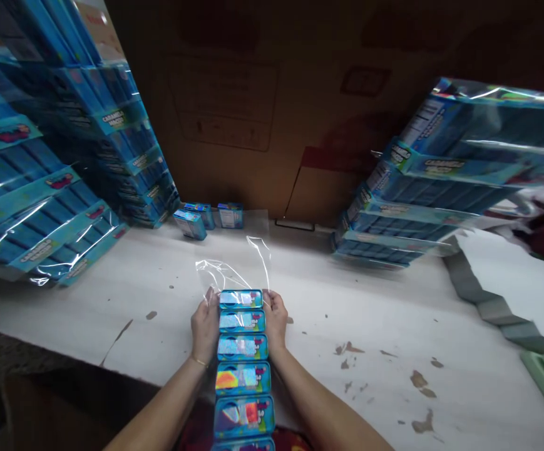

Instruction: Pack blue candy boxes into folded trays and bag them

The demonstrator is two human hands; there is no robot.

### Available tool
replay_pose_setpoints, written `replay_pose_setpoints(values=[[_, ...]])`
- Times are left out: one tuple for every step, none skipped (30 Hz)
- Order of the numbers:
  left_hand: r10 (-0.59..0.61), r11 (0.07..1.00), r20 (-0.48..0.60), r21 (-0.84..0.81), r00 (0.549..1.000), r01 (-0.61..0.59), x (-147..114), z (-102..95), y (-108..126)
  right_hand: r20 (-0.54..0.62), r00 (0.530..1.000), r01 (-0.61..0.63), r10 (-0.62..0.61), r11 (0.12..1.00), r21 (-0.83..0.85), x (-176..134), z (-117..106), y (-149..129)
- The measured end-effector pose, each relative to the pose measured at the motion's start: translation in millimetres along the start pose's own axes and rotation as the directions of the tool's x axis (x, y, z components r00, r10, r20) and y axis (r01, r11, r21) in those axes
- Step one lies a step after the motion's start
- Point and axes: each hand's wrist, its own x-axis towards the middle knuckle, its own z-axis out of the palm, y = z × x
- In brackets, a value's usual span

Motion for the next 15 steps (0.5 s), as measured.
replay_pose_setpoints(values=[[-0.008, 1.0, 0.011, -0.003, 1.0, 0.008, -3, -0.1, 2, -0.005, 1.0, -0.014, 0.014, 1.0, 0.017, -1, -2, 0], [-0.011, 1.0, 0.025, 0.0, 1.0, 0.011, -5, -0.3, 3, -0.013, 1.0, -0.028, 0.028, 0.999, 0.034, -1, -4, 0], [-0.006, 1.0, 0.044, 0.007, 0.999, 0.006, -8, -0.8, 5, -0.023, 0.999, -0.04, 0.041, 0.998, 0.051, -2, -6, 0], [0.004, 1.0, 0.065, 0.018, 0.998, -0.005, -10, -1.3, 7, -0.032, 0.998, -0.054, 0.056, 0.996, 0.065, -3, -8, 1], [0.018, 0.999, 0.084, 0.031, 0.996, -0.021, -12, -1.8, 10, -0.041, 0.996, -0.07, 0.073, 0.994, 0.079, -3, -11, 1], [0.035, 0.998, 0.096, 0.043, 0.995, -0.039, -15, -2.3, 12, -0.042, 0.995, -0.09, 0.094, 0.992, 0.089, -4, -13, 0], [0.053, 0.997, 0.104, 0.056, 0.993, -0.059, -17, -2.8, 14, -0.035, 0.993, -0.112, 0.116, 0.989, 0.1, -5, -15, 0], [0.071, 0.995, 0.109, 0.066, 0.992, -0.078, -18, -3.4, 16, -0.023, 0.99, -0.136, 0.14, 0.984, 0.111, -7, -17, 0], [0.088, 0.992, 0.117, 0.076, 0.989, -0.098, -19, -4.1, 17, -0.008, 0.987, -0.158, 0.161, 0.98, 0.122, -8, -20, -1], [0.104, 0.989, 0.128, 0.093, 0.986, -0.116, -20, -4.9, 17, 0.004, 0.984, -0.177, 0.178, 0.975, 0.138, -9, -22, -1], [0.113, 0.984, 0.146, 0.12, 0.983, -0.131, -20, -5.7, 17, 0.012, 0.982, -0.191, 0.191, 0.97, 0.153, -11, -25, -2], [0.118, 0.978, 0.161, 0.152, 0.98, -0.143, -20, -6.7, 16, 0.016, 0.98, -0.2, 0.2, 0.966, 0.164, -12, -27, -3], [0.121, 0.971, 0.171, 0.186, 0.978, -0.153, -19, -7.6, 15, 0.013, 0.978, -0.206, 0.206, 0.963, 0.172, -13, -29, -3], [0.123, 0.964, 0.174, 0.214, 0.977, -0.159, -18, -8.4, 14, 0.01, 0.977, -0.212, 0.213, 0.961, 0.179, -15, -31, -4], [0.123, 0.961, 0.169, 0.227, 0.978, -0.159, -17, -9.1, 13, 0.01, 0.976, -0.217, 0.219, 0.958, 0.187, -15, -32, -4]])
